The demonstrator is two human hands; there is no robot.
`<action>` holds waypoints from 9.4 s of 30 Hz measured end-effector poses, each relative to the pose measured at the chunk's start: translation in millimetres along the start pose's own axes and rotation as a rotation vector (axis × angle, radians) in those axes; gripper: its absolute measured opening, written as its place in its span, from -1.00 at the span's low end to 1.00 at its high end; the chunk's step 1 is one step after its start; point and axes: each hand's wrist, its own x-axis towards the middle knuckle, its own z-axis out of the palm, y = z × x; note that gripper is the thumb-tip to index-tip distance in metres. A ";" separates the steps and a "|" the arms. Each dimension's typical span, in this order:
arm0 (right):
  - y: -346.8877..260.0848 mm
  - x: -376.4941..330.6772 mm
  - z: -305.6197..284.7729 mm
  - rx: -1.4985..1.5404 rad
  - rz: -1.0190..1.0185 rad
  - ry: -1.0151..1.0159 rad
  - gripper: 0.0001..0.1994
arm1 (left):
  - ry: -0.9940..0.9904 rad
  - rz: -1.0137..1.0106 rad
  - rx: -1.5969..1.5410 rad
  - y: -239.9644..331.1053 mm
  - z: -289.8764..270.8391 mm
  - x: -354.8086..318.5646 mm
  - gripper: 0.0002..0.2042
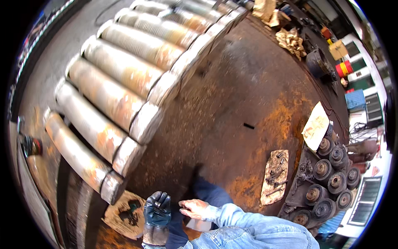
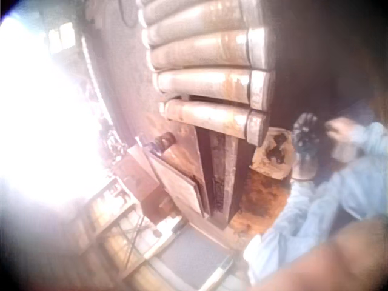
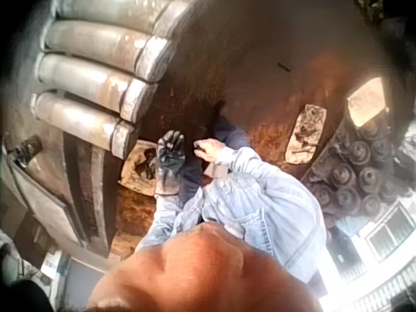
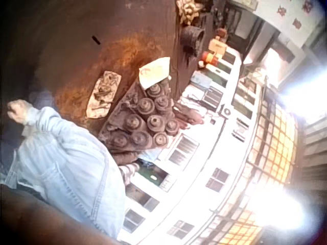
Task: The person uses a power drill to remove bolts from a row of metal cylinders, collecting them on a paper bag. They then use a hammer and chisel to work on the cylinders, striking them repeatedly.
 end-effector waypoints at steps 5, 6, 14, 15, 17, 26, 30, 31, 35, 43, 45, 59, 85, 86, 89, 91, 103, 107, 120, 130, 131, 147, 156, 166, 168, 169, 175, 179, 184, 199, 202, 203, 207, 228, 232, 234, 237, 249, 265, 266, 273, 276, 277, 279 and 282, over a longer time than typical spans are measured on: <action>-15.8 -108.1 -131.8 0.139 0.299 0.254 -0.56 | -0.213 -0.054 0.105 -27.3 205.3 15.8 -0.71; 7.0 -131.0 -144.3 0.068 0.321 0.379 -0.58 | -0.258 -0.069 0.096 -26.9 223.2 26.2 -0.73; 93.7 -272.2 -285.1 0.127 0.985 0.603 -0.63 | 0.017 0.248 0.346 -56.3 337.3 60.6 -0.71; 108.6 -280.5 -285.9 0.249 1.005 0.677 -0.64 | 0.005 0.226 0.302 -45.8 322.1 76.1 -0.68; 205.5 -303.4 -252.7 0.298 0.945 0.814 -0.73 | -0.005 0.233 0.257 -47.5 323.6 107.7 -0.64; 181.0 -255.4 -369.7 0.259 0.916 0.739 -0.79 | -0.092 0.354 0.322 -94.6 425.1 283.3 -0.68; 194.3 -250.3 -452.0 0.524 0.600 1.010 -0.88 | 0.022 0.118 0.326 -152.9 534.4 368.1 -0.75; 201.9 -249.6 -467.6 0.722 0.531 1.149 -0.89 | 0.061 0.092 0.369 -178.0 576.0 379.1 -0.76; 202.0 -238.8 -553.0 0.812 0.619 1.298 -0.83 | 0.101 0.073 0.489 -233.2 655.9 430.6 -0.75; 360.6 -271.1 -685.4 0.736 0.770 1.162 -0.84 | 0.267 0.188 0.378 -256.9 665.7 551.4 -0.67; 375.0 -282.5 -758.5 0.212 0.798 1.070 -0.82 | 0.317 0.236 0.333 -272.9 674.1 570.3 -0.64; 287.6 78.3 -1342.2 0.747 0.109 0.871 -0.69 | 0.386 0.346 0.137 -350.5 713.0 708.3 -0.56; 297.2 369.1 -1449.2 -0.511 -0.306 0.300 -0.70 | 0.576 0.391 0.106 -443.4 834.7 906.0 -0.73; 298.5 378.8 -1446.7 -0.585 -0.211 0.164 -0.64 | 0.555 0.402 0.104 -450.1 836.9 912.0 -0.73; 287.3 415.4 -1461.7 -0.707 -0.228 0.054 -0.62 | 0.597 0.420 0.173 -467.5 864.8 933.4 -0.76; 269.9 438.8 -1476.0 -0.772 -0.294 0.049 -0.61 | 0.501 0.392 0.143 -467.9 861.7 942.9 -0.77; 190.2 433.4 -1607.1 -0.606 -0.776 0.980 -0.46 | 0.325 0.331 0.333 -473.1 903.8 995.2 -0.73; 118.9 286.4 -1698.3 -0.579 -0.809 1.063 -0.48 | 0.383 0.269 0.362 -488.7 923.7 1016.9 -0.70; 20.0 -19.1 -1967.2 -0.268 -1.071 1.368 -0.24 | -0.007 0.199 0.379 -597.4 1103.1 1110.6 -0.76; -29.8 72.6 -2073.2 0.724 -1.142 0.395 -0.18 | 0.028 0.287 0.232 -603.8 1120.5 1188.9 -0.77; -29.7 99.3 -2083.2 0.640 -1.117 0.329 -0.22 | 0.060 0.315 0.197 -598.2 1119.4 1201.7 -0.77; 91.5 341.4 -2109.6 -0.402 -0.632 0.122 -0.21 | -0.338 0.174 0.560 -499.7 1352.0 1424.2 -0.56; 86.7 496.6 -2236.2 0.238 -0.262 -0.699 -0.50 | -0.434 0.312 0.817 -447.7 1457.2 1554.2 -0.69; -50.2 673.4 -2290.3 -0.498 -0.777 -0.669 -0.73 | -0.144 0.627 0.569 -322.1 1506.0 1607.8 -0.58; -68.9 761.9 -2314.1 -0.884 -1.435 -0.439 -0.66 | -0.175 0.715 0.358 -284.9 1485.5 1641.0 -0.58; -94.8 798.7 -2326.7 -1.005 -1.556 -0.354 -0.66 | -0.254 0.772 0.324 -261.2 1483.5 1650.8 -0.57; -204.1 1061.0 -2409.0 0.800 -0.700 -0.547 -0.63 | -0.148 0.811 0.130 -116.5 1486.4 1726.9 -0.65; -310.4 1074.8 -2415.8 1.712 -0.404 -0.241 -0.53 | -0.120 0.807 0.126 -12.8 1531.0 1749.4 -0.71; -315.0 1214.0 -2418.3 0.286 -1.086 -0.007 -0.67 | -0.378 0.779 0.165 124.7 1573.0 1792.3 -0.60; -524.9 1521.5 -2393.4 1.958 -0.039 -0.143 -0.38 | 0.168 1.003 -0.017 458.0 1678.4 1907.5 -0.63; -562.9 1599.5 -2351.4 1.679 -0.023 -0.344 -0.45 | 0.182 1.011 -0.038 546.2 1710.8 1946.4 -0.66; -564.2 1620.4 -2326.1 1.478 -0.166 -0.456 -0.47 | 0.192 0.995 -0.056 575.6 1707.9 1960.0 -0.67; -582.5 1646.1 -2274.4 0.738 -0.268 -0.835 -0.57 | 0.231 0.946 -0.364 700.7 1658.6 2006.0 -0.64; -749.6 2149.1 -2302.5 1.168 -0.237 -0.920 -0.44 | 0.125 0.695 -0.177 1221.8 1726.9 2214.9 -0.61; -803.9 2289.8 -2330.3 -0.031 -0.464 -0.532 -0.51 | 0.341 0.812 -0.155 1343.3 1762.0 2239.9 -0.63; -860.6 2338.8 -2359.4 -0.818 -1.122 -0.278 -0.59 | 0.381 0.873 -0.111 1405.8 1782.6 2252.5 -0.64; -948.5 2404.5 -2376.7 -1.300 -1.036 -0.538 -0.64 | 0.344 0.921 -0.120 1488.1 1799.0 2279.0 -0.65; -1092.3 2635.0 -2315.4 -1.219 -0.733 -0.434 -0.67 | 0.428 0.689 -0.363 1724.8 1827.1 2390.1 -0.69; -1230.5 2836.3 -2414.6 -0.691 -0.639 -0.191 -0.55 | -0.325 0.424 0.421 2002.3 1940.4 2482.9 -0.73; -1228.0 2859.0 -2420.2 -0.615 -0.619 -0.282 -0.58 | -0.220 0.361 0.559 2017.8 1949.8 2494.8 -0.75; -1230.7 3029.4 -2463.7 0.243 -0.232 -0.919 -0.76 | -0.371 0.588 0.995 2127.0 2005.8 2588.9 -0.82; -1263.7 3098.8 -2470.7 0.151 -0.203 -0.966 -0.69 | -0.191 0.443 0.717 2177.3 2023.7 2601.4 -0.81; -1262.0 3130.4 -2471.7 0.042 -0.373 -0.920 -0.64 | -0.199 0.533 0.749 2198.4 2031.4 2611.2 -0.80; -1325.7 3162.1 -2472.5 -0.389 -0.649 -0.739 -0.48 | -0.092 0.731 0.740 2237.8 2035.3 2618.9 -0.77; -1366.5 3215.4 -2486.4 -0.425 -0.659 -0.479 -0.33 | -0.156 0.721 0.227 2290.3 2059.9 2629.3 -0.64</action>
